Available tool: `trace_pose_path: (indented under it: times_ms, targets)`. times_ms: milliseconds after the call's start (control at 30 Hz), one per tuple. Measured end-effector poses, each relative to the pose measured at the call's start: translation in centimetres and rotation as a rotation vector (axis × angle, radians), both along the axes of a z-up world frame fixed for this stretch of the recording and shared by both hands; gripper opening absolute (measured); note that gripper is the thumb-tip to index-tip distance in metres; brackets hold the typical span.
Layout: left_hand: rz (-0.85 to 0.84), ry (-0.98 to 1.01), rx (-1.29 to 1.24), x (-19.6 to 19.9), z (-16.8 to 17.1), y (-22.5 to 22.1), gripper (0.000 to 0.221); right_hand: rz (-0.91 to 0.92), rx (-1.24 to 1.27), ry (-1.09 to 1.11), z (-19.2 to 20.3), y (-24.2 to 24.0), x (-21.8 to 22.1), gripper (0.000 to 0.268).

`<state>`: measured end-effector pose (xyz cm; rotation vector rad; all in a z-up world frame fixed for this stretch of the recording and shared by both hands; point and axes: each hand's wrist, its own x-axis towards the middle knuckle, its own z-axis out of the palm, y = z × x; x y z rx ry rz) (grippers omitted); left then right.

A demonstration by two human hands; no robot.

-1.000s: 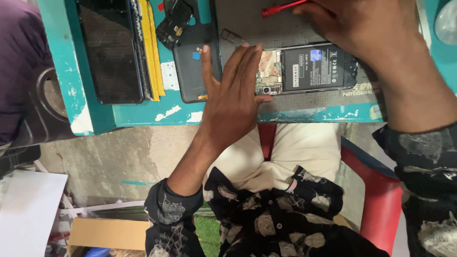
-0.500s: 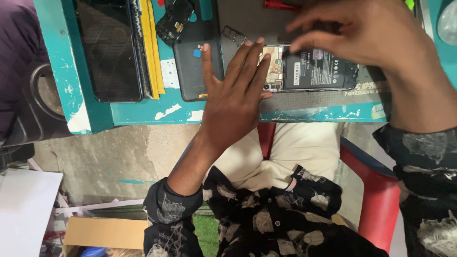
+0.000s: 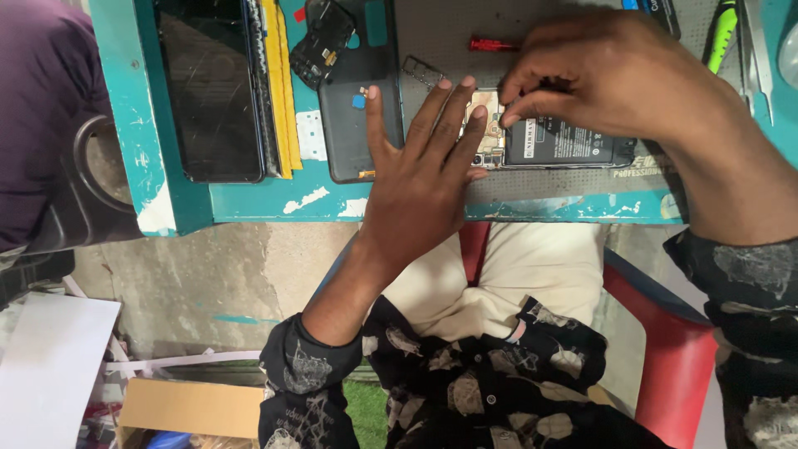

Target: The person removes the back cover of a smartphone, then uses a screwdriver to unscrew and detach internal components. The person handles the phone, back cover, and internal parts while working at a cluttered workbench.

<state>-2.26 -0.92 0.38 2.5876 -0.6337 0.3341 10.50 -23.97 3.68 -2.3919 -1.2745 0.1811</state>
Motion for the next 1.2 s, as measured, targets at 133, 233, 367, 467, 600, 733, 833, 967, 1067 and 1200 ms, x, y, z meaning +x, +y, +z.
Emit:
trace_pose_path:
  times_ms: [133,233,367,467,600,733,833,967,1067,1200]
  targets:
    - [-0.003,0.013,0.014,0.1,0.0,0.0,0.062,-0.056,-0.018,0.000,0.0,0.3,-0.5,0.018]
    - [-0.006,0.033,0.025,0.0,0.1,-0.1,0.064,-0.077,0.000,0.026,0.1,0.3,-0.6,0.016]
    - [-0.010,0.052,0.019,0.2,0.2,-0.2,0.063,-0.096,-0.003,0.036,0.2,0.4,-0.6,0.017]
    - [-0.007,0.074,0.055,0.3,0.2,-0.2,0.059,-0.097,0.010,0.052,0.1,0.3,-0.6,0.017]
    - [-0.003,0.077,0.056,0.2,0.2,-0.3,0.055,-0.092,0.018,-0.016,-0.1,0.4,-0.7,0.016]
    - [-0.003,0.100,0.063,0.2,0.3,-0.4,0.054,-0.093,0.013,0.014,-0.5,0.7,-0.6,0.010]
    - [-0.002,0.102,0.074,0.2,0.3,-0.4,0.053,-0.101,0.013,0.024,-0.6,0.9,-0.8,0.009]
    - [-0.005,0.093,0.067,0.3,0.3,-0.4,0.053,-0.102,0.019,-0.060,-0.5,1.2,-0.8,0.006]
    - [-0.003,0.073,0.065,0.2,0.2,-0.3,0.053,-0.120,-0.017,-0.031,-0.5,1.4,-0.9,0.010]
    - [0.001,0.065,0.036,0.0,-0.1,-0.3,0.054,-0.096,-0.006,-0.048,-0.5,1.2,-0.9,0.012]
